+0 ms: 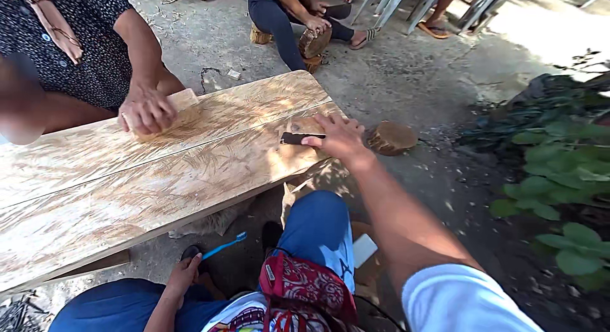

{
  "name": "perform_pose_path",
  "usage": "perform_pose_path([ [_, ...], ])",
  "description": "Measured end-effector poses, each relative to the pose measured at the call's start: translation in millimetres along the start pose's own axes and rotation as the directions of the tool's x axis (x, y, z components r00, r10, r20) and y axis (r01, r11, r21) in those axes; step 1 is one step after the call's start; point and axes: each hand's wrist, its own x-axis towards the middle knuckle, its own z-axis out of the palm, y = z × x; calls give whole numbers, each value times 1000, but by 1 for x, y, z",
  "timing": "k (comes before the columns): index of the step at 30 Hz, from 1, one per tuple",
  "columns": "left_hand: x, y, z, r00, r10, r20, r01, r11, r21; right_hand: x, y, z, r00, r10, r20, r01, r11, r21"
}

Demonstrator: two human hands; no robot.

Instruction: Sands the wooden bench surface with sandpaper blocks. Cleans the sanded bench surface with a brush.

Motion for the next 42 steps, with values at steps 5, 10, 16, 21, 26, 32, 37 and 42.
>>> perform_pose_path([
  [5, -4, -5, -4, 1000, -7, -25, 6, 1000, -27, -2, 20, -8, 990, 78, -116, -16, 888, 460],
  [10, 3, -2, -2, 1000, -2, -10, 2, 999, -33, -34, -9, -4, 994, 0, -109, 108, -81, 991],
  [16, 3, 9, 5, 1000, 24, 17, -24, 1000, 2, -39, -18, -5, 995, -19, -98, 100, 83, 992],
  [21, 3, 6, 4, 999, 10, 32, -10, 1000, 0, -25, -19, 10, 977, -140, -158, 181, 940, 289],
  [26, 3, 3, 4, 1000, -2, 17, 2, 1000, -6, -63, -73, 40, 901, -388, -191, 404, 913, 51],
  [32, 6, 4, 6, 1000, -25, -10, 25, 1000, 8, -40, -52, 33, 892, -439, -105, 443, 897, 17],
  [37, 2, -3, 0, 999, -22, -38, 21, 1000, -13, 17, 27, 2, 999, -47, -15, 48, 997, 55],
  [42, 1, 0, -2, 1000, -11, -28, 11, 1000, -6, 17, -3, 1, 998, -67, -6, 67, 996, 65],
])
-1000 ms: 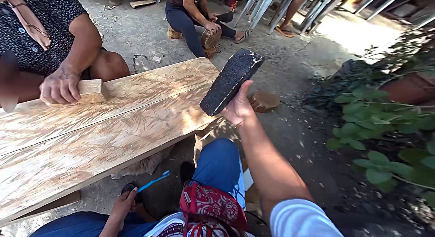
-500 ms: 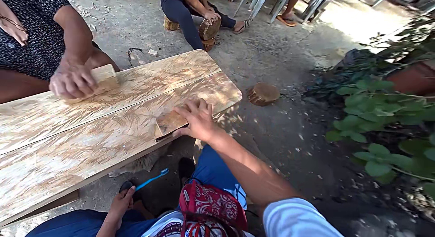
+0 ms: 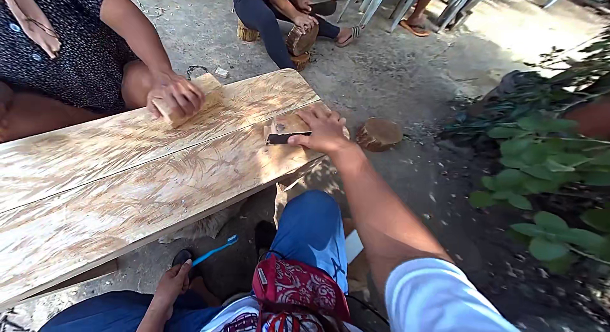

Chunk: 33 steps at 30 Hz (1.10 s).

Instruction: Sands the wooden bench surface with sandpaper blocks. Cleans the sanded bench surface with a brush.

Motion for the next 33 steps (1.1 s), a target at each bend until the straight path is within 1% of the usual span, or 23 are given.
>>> perform_pose_path([
  [2, 2, 3, 3, 1000, 4, 31, -5, 1000, 21, -16, -50, 17, 990, -141, -9, 142, 989, 33],
  [4, 5, 8, 8, 999, 2, 39, -3, 999, 39, -37, -104, 35, 957, -288, -28, 288, 957, 24],
  [5, 6, 11, 10, 999, -2, 36, 0, 999, 45, -45, -125, 41, 939, -345, -13, 345, 938, 20],
  [6, 7, 13, 12, 999, -3, 33, 1, 999, 49, -51, -138, 44, 921, -390, 2, 390, 921, 13],
  [7, 8, 14, 15, 1000, -1, 31, -1, 999, 54, -52, -142, 44, 905, -426, 3, 426, 905, 5],
  [9, 8, 13, 16, 999, 9, 38, -12, 997, 75, -42, -129, 40, 905, -426, -4, 426, 904, 18],
  [10, 8, 12, 16, 999, 14, 45, -18, 996, 86, -33, -114, 34, 920, -393, -12, 393, 919, 23],
  [11, 8, 10, 15, 999, 16, 49, -20, 996, 91, -22, -95, 28, 940, -340, -26, 341, 939, 43],
  [13, 7, 5, 11, 999, 8, 33, -11, 996, 90, 2, -50, 14, 984, -176, -26, 177, 983, 56],
  [15, 6, 0, 5, 1000, -7, -3, 8, 998, 69, 24, -9, -1, 1000, -12, -19, 13, 999, 47],
  [17, 4, -5, 0, 999, -17, -27, 19, 999, 45, 35, 11, -9, 996, 92, -5, -92, 995, 26],
  [18, 3, -8, -1, 999, -18, -33, 19, 999, 33, 35, 10, -11, 994, 109, 8, -110, 994, 18],
  [19, 2, -10, -1, 999, -13, -38, 14, 1000, 22, 31, 2, -11, 994, 105, 26, -105, 994, 7],
  [20, 2, -11, -1, 999, -9, -37, 10, 1000, 16, 24, -10, -9, 997, 66, 40, -66, 998, 2],
  [22, 2, -11, -1, 999, -8, -33, 9, 1000, 21, 0, -45, 6, 995, -88, 45, 87, 996, 26],
  [23, 2, -9, 0, 1000, -12, -28, 13, 999, 29, -18, -65, 15, 982, -182, 39, 180, 982, 48],
  [25, 5, -4, 4, 1000, -22, -21, 23, 999, 48, -54, -105, 33, 943, -334, 18, 333, 942, 31],
  [27, 6, 1, 8, 1000, -17, -15, 18, 998, 66, -74, -123, 43, 897, -442, 5, 442, 897, 16],
  [28, 6, 2, 10, 1000, -11, -9, 12, 997, 75, -76, -121, 42, 890, -456, 22, 456, 890, 6],
  [30, 6, 3, 12, 1000, -7, 12, 6, 996, 89, -70, -101, 35, 910, -408, 71, 410, 912, -11],
  [33, 8, 3, 12, 999, 0, 44, -5, 995, 102, -44, -33, 17, 966, -259, 8, 259, 966, -12],
])
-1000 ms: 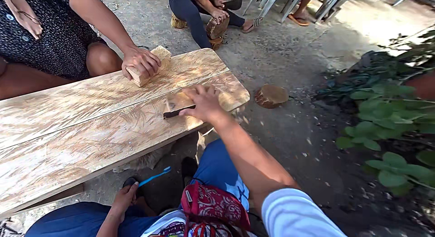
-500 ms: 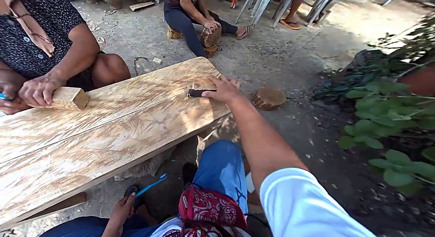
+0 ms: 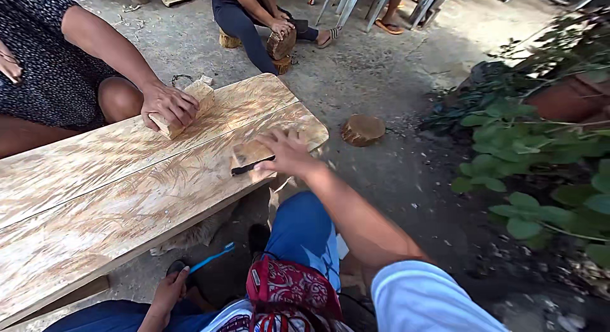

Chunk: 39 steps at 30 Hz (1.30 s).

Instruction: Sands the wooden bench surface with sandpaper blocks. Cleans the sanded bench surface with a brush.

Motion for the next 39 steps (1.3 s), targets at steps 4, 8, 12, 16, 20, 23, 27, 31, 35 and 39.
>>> perform_pose_path([
  [4, -6, -3, -8, 999, -23, -38, 20, 998, -56, 7, 95, -27, 971, 238, -17, -238, 971, 1],
  [8, -12, -5, -10, 1000, -12, -28, 10, 996, -84, 9, 79, -27, 975, 222, 9, -222, 975, -11],
  [12, -9, 3, -9, 1000, -11, -2, 11, 997, -75, -2, -23, 10, 995, -86, -52, 86, 996, -4],
  [16, -4, 11, -4, 1000, -10, 25, 11, 999, -48, -13, -94, 39, 953, -252, -169, 254, 967, -12],
  [20, -6, 11, -3, 999, -10, 49, 11, 1000, -24, -10, -73, 33, 967, -218, -131, 218, 976, -14],
  [23, -7, 2, -8, 998, 11, 61, -9, 999, -33, -3, -26, 19, 993, -40, -115, 37, 999, -32],
  [27, -14, -7, -16, 999, 8, 48, -4, 996, -89, 2, -21, 7, 990, 102, -94, -103, 995, -7],
  [31, -17, -14, -20, 999, 11, 47, -5, 991, -130, 3, -81, 24, 996, -59, -72, 58, 998, -20],
  [35, -20, -18, -24, 1000, 2, 26, 2, 988, -153, 15, -190, 43, 967, -254, -18, 255, 965, 64],
  [39, -19, -26, -24, 1000, 9, 4, -9, 991, -135, 26, -313, 49, 899, -369, 236, 359, 929, 87],
])
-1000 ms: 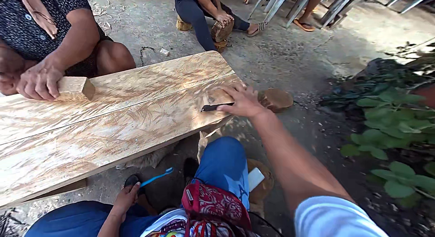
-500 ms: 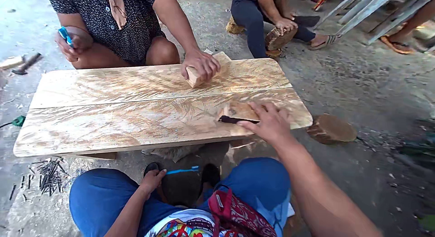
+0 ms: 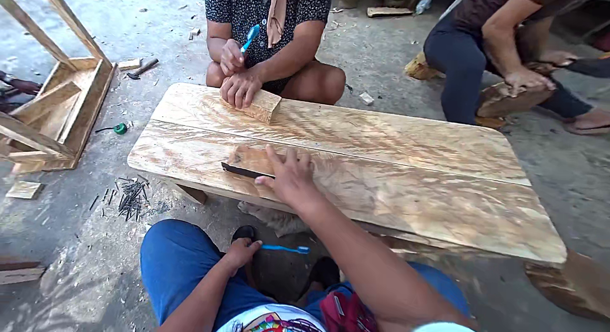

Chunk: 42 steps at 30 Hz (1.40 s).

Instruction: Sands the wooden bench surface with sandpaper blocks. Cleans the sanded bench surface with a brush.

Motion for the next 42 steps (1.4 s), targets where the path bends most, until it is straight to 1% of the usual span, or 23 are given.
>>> perform_pose_path([
  [2, -1, -4, -1, 1000, 4, -12, -4, 1000, -13, 20, -27, 6, 984, -168, 58, 169, 986, -4],
  [3, -2, -6, -1, 1000, 0, -15, 0, 1000, -20, 26, -31, 12, 965, -258, 48, 259, 966, -18],
  [5, -6, -7, -4, 1000, 1, -16, -2, 999, -33, 32, -25, 25, 916, -398, -39, 395, 916, -67],
  [7, -9, -10, -7, 1000, 20, -9, -20, 998, -56, 31, -1, 31, 875, -459, -151, 449, 888, -97],
  [10, -13, -15, -9, 999, 41, 23, -38, 994, -105, 25, 50, 30, 835, -484, -260, 471, 874, -118],
  [11, -13, -14, -11, 998, 47, 36, -42, 992, -116, 25, 65, 31, 809, -500, -309, 490, 864, -115],
  [13, -14, -11, -12, 996, 62, 58, -55, 992, -116, 30, 74, 35, 757, -525, -388, 535, 840, -91],
  [15, -14, -5, -14, 993, 76, 89, -70, 995, -72, 41, 54, 41, 735, -536, -416, 559, 826, -77],
  [18, -15, 9, -15, 989, 88, 120, -87, 996, -11, 72, -12, 54, 736, -535, -414, 573, 818, -38],
  [20, -12, 13, -13, 988, 96, 122, -97, 995, -2, 96, -65, 61, 793, -498, -351, 534, 845, 7],
  [22, -6, 14, -12, 988, 98, 120, -99, 995, 5, 121, -108, 66, 824, -477, -304, 506, 862, 20],
  [24, 0, 12, -10, 989, 97, 109, -99, 995, 14, 135, -131, 64, 856, -466, -225, 482, 876, 14],
  [26, 4, 12, -10, 991, 93, 93, -94, 996, 9, 134, -133, 54, 874, -467, -133, 474, 880, 19],
  [27, 5, 12, -10, 992, 85, 90, -87, 996, 9, 129, -128, 49, 875, -472, -108, 476, 879, 20],
  [29, 5, 10, -9, 994, 67, 87, -70, 997, 26, 115, -97, 45, 859, -493, -139, 499, 866, 10],
  [31, 2, 10, -10, 994, 59, 91, -63, 997, 45, 94, -49, 42, 834, -507, -219, 515, 857, -24],
  [34, -4, 6, -14, 993, 70, 94, -77, 995, 64, 56, 31, 35, 830, -473, -295, 474, 877, -74],
  [36, -6, 4, -17, 992, 78, 102, -83, 996, 41, 38, 67, 32, 805, -482, -346, 486, 870, -82],
  [37, -6, 3, -17, 991, 81, 105, -85, 996, 29, 36, 75, 31, 787, -499, -363, 507, 858, -81],
  [39, -9, 2, -17, 989, 77, 126, -81, 996, 28, 40, 70, 32, 763, -531, -370, 546, 834, -71],
  [42, -8, 6, -17, 988, 72, 138, -80, 995, 52, 61, 25, 44, 732, -571, -372, 598, 800, -50],
])
